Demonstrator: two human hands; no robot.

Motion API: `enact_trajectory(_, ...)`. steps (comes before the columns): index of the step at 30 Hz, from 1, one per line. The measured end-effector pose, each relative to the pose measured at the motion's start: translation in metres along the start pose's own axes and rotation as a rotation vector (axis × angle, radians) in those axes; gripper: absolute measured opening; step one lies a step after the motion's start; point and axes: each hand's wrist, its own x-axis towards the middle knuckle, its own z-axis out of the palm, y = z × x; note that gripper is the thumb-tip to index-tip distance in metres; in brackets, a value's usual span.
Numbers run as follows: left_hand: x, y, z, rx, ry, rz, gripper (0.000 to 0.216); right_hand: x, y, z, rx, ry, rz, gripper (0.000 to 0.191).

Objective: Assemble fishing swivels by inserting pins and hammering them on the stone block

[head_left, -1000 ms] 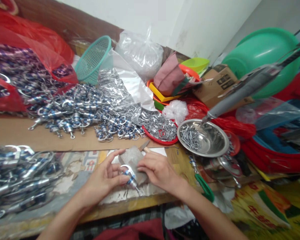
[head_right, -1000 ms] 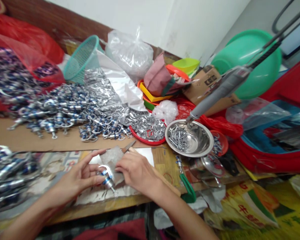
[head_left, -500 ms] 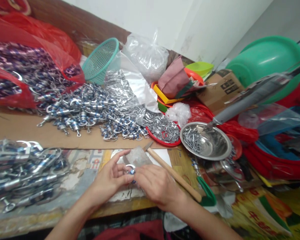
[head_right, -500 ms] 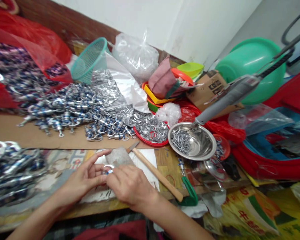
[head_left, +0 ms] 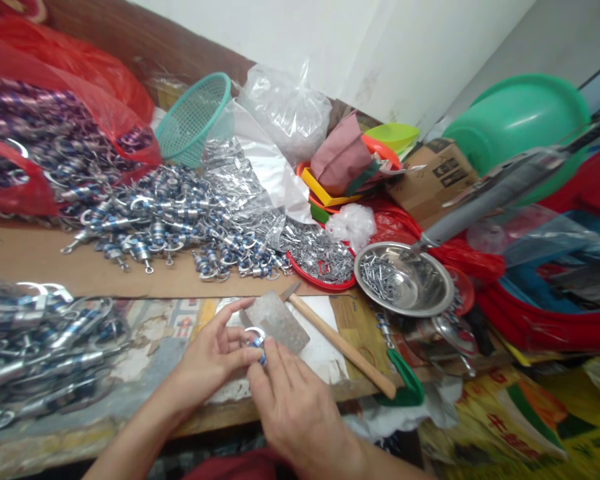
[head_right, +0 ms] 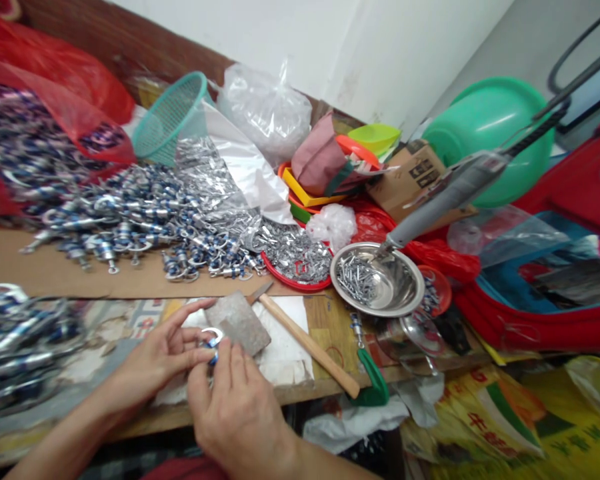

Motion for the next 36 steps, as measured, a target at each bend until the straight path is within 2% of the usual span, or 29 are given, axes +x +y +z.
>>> enact_trajectory(2,0.000,0.000,0.000,-0.002,-0.003,0.005,0.083,0.002,0.002,-0.003,0.050,-0.030,0.006,0.031)
enact_trajectory(4,0.001,0.000,0.000,-0.004,-0.013,0.003,0.085,0.002,0.015,-0.005,0.193,-0.064,0.035,0.030)
enact_trajectory(6,0.001,-0.001,0.001,-0.002,-0.017,0.001,0.087,-0.001,0.037,-0.002,0.322,-0.061,0.152,0.030)
enact_trajectory(8,0.001,-0.001,0.001,0.005,-0.018,0.002,0.086,-0.009,0.064,0.009,0.309,-0.089,0.348,0.029)
enact_trajectory(10,0.001,-0.002,0.001,0.012,-0.020,0.006,0.084,-0.020,0.087,0.024,0.257,-0.247,0.508,0.028)
enact_trajectory(13,0.001,-0.003,0.000,0.011,-0.028,0.017,0.083,-0.034,0.106,0.041,0.373,-0.447,0.595,0.022)
enact_trajectory(14,0.001,-0.003,-0.001,0.007,-0.027,0.018,0.084,-0.036,0.108,0.041,0.412,-0.452,0.613,0.019)
enact_trajectory(16,0.000,-0.004,-0.001,0.006,-0.023,0.017,0.084,-0.037,0.108,0.033,0.445,-0.368,0.649,0.019)
enact_trajectory(18,0.000,-0.004,-0.001,0.017,-0.016,0.016,0.083,-0.034,0.103,0.014,0.490,-0.230,0.617,0.025)
enact_trajectory(20,0.000,-0.005,-0.002,0.025,-0.016,0.019,0.082,-0.031,0.095,-0.009,0.561,-0.124,0.503,0.035)
enact_trajectory(22,0.000,-0.005,-0.002,0.028,-0.012,0.021,0.083,-0.030,0.085,-0.028,0.582,-0.069,0.359,0.046)
enact_trajectory(24,0.000,-0.005,-0.001,0.030,0.002,0.021,0.083,-0.031,0.077,-0.037,0.536,-0.071,0.261,0.052)
enact_trajectory(28,-0.001,-0.005,0.000,0.014,0.019,0.010,0.086,-0.039,0.066,-0.034,0.428,-0.230,0.205,0.053)
enact_trajectory(32,-0.002,-0.006,0.001,0.013,0.043,0.021,0.087,-0.047,0.062,-0.030,0.440,-0.168,0.271,0.053)
enact_trajectory(34,-0.002,-0.005,0.001,0.006,0.043,0.028,0.087,-0.050,0.063,-0.029,0.496,-0.215,0.287,0.050)
enact_trajectory(36,-0.003,-0.004,0.003,0.011,0.041,0.023,0.082,-0.050,0.067,-0.022,0.571,-0.231,0.373,0.045)
